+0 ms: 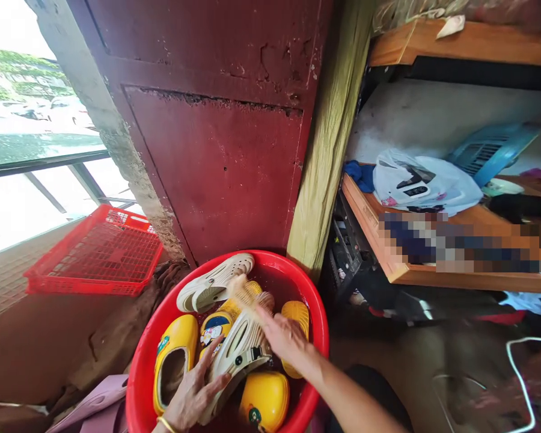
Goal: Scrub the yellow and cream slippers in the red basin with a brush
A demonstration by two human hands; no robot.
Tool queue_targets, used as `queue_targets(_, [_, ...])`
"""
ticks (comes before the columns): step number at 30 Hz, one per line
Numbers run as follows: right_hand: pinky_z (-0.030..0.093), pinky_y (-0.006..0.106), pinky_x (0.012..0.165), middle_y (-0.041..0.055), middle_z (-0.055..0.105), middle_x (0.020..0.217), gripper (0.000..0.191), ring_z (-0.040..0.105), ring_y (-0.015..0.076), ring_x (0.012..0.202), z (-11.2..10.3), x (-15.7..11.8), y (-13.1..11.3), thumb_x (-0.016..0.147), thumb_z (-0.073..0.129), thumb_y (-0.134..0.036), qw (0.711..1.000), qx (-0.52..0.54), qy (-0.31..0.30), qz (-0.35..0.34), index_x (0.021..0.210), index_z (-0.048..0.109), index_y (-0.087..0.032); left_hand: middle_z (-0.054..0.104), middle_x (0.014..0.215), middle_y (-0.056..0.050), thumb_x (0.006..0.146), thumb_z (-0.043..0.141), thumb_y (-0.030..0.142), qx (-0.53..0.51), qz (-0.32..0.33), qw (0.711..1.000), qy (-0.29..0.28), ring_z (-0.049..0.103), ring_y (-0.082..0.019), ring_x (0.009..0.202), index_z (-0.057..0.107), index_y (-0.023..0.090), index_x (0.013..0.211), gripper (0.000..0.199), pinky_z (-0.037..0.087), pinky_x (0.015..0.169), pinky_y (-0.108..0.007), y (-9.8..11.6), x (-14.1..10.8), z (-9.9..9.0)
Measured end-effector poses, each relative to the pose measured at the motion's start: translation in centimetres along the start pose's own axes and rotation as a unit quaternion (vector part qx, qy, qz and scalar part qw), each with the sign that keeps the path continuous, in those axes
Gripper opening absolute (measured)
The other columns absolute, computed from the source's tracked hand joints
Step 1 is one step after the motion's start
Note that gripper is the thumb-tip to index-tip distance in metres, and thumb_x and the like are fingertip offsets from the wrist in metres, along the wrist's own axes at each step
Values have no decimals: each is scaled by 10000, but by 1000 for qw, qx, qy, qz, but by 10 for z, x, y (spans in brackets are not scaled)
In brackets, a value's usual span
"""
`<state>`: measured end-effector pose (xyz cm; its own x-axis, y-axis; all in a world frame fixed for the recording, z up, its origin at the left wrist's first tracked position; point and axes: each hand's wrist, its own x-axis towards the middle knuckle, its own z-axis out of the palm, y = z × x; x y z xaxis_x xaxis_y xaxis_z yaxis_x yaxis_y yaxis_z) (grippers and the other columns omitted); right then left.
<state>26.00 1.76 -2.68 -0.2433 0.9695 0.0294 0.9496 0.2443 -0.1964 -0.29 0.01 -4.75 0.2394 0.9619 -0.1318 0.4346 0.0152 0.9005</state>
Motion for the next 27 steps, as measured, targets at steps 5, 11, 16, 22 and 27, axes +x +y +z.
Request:
queue_targets(5, [546, 336, 663, 101, 760, 991, 671, 725, 265, 752, 12, -12, -9, 976, 495, -226, 998, 17, 0, -54, 1601, 298, -373, 619, 1459, -129, 743, 723, 496, 0, 7, 997, 76, 484, -375, 1420, 631, 207, 1362, 690, 313, 1212, -448, -3, 14, 7])
queue_targets(11, [549, 319, 726, 90, 781, 941, 582, 741, 243, 806, 8, 0, 27, 1000, 431, -189, 998, 36, 34, 27, 1576, 381, -253, 698, 1349, -143, 765, 648, 610, -78, -82, 990, 85, 551, -383, 1350, 726, 182, 1227, 634, 351, 1187, -493, 2, 34, -11])
queue_targets(16, [533, 296, 782, 47, 783, 1031, 592, 739, 224, 891, 23, -6, 31, 985, 488, -236, 998, 60, 34, 0, 1554, 400, -374, 748, 1265, -116, 623, 844, 572, -274, -135, 950, 63, 632, -380, 1252, 736, 189, 1210, 709, 503, 1064, -453, 3, 19, -24])
queue_targets(22, [549, 337, 709, 151, 780, 957, 598, 740, 264, 819, 23, -8, 38, 1004, 387, -180, 996, 45, 40, 71, 1600, 327, -174, 792, 1161, -91, 761, 807, 283, -409, -217, 882, 85, 708, -316, 1161, 717, 209, 1233, 486, 582, 964, -393, 4, 1, -21])
queue_targets(27, [573, 283, 713, 80, 772, 1047, 559, 738, 216, 816, 41, -26, -16, 1018, 396, -279, 988, 114, 90, -52, 1576, 365, -283, 813, 1038, -149, 902, 641, 248, -508, -283, 805, 117, 787, -315, 931, 599, 118, 1391, 509, 632, 876, -424, 17, -6, -2])
